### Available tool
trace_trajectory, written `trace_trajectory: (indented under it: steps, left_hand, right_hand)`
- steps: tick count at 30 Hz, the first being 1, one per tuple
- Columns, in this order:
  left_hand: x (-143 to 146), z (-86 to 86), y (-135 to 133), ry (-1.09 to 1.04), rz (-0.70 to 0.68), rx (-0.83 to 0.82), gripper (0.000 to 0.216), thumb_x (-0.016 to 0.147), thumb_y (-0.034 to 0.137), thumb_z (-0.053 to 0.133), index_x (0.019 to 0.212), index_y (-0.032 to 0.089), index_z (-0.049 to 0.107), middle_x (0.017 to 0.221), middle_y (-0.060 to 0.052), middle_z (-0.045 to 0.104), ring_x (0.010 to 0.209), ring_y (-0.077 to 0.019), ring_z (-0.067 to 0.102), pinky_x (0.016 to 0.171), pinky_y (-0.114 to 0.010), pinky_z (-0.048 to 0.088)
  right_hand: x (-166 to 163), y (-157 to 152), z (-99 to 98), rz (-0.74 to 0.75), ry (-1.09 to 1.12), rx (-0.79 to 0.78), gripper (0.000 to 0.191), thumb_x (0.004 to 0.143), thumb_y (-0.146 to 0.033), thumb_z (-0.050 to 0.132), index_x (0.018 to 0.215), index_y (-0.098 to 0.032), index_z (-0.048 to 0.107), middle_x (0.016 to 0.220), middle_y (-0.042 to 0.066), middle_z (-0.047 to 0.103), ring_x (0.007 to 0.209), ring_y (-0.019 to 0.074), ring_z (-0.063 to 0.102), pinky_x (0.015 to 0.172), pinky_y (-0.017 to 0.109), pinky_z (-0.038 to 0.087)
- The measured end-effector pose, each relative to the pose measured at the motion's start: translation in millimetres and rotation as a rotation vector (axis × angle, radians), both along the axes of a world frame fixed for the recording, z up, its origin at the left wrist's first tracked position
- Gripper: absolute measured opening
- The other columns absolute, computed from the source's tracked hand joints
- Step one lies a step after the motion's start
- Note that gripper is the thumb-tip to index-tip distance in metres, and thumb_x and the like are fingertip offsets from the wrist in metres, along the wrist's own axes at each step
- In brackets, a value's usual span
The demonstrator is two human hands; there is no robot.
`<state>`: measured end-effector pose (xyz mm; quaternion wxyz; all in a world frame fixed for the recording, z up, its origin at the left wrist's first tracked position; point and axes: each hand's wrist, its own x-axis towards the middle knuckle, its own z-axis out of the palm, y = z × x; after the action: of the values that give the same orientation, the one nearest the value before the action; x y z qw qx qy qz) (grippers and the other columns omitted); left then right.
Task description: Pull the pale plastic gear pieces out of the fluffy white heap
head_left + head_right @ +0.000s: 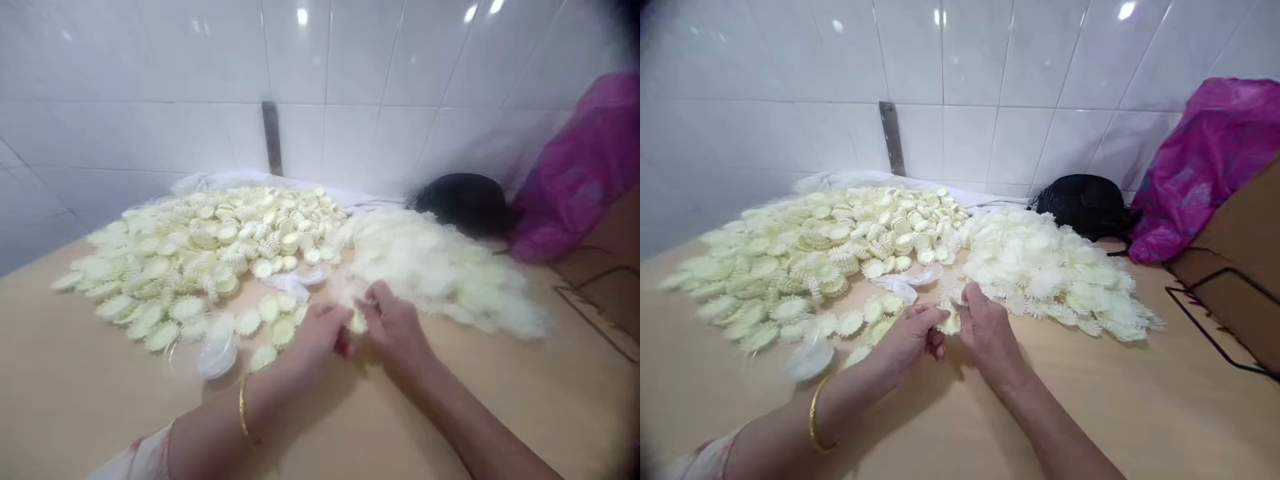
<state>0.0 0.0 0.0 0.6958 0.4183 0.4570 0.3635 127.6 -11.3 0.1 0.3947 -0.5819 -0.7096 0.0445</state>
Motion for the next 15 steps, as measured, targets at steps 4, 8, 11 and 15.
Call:
trace_trajectory:
  steps: [4,8,11,15]
  left_hand:
    - [1.9,5.9,-0.2,-0.067,-0.008,0.003,0.025,0.067,0.026,0.053,0.049,0.018,0.039,0.036,0.005,0.038,0.035,-0.0099,0.042,0.041,-0.024,0.035]
    - [3.6,10.9,0.1,-0.138,-0.019,0.014,0.025,0.068,0.026,0.053,0.050,0.018,0.038,0.038,0.006,0.037,0.036,-0.0087,0.042,0.041,-0.022,0.034]
    - [4.3,14.4,0.2,-0.166,-0.014,0.020,0.025,0.069,0.025,0.053,0.051,0.019,0.035,0.038,0.007,0.036,0.036,-0.0080,0.041,0.041,-0.022,0.033]
    - [1.7,18.7,-8.1,-0.203,-0.035,0.046,0.026,0.070,0.023,0.051,0.049,0.018,0.037,0.036,0.006,0.034,0.034,-0.0080,0.040,0.040,-0.022,0.034]
  right_hand:
    - [2.3,0.3,3.9,-0.032,-0.061,0.057,0.015,0.079,-0.016,0.039,0.068,-0.022,0.032,0.047,-0.007,0.033,0.039,0.0101,0.034,0.042,0.019,0.027]
    - [1.4,1.6,5.7,-0.040,-0.126,0.160,0.013,0.076,-0.012,0.038,0.069,-0.022,0.034,0.050,-0.005,0.037,0.041,0.0112,0.036,0.043,0.020,0.028]
    - [-2.0,2.6,5.2,-0.042,-0.160,0.216,0.013,0.075,-0.010,0.037,0.069,-0.022,0.034,0.052,-0.004,0.038,0.042,0.0118,0.037,0.043,0.021,0.029]
    - [9.5,9.5,4.6,-0.074,-0.173,0.200,0.014,0.076,-0.011,0.035,0.068,-0.022,0.035,0.051,-0.003,0.038,0.042,0.0124,0.037,0.042,0.021,0.028]
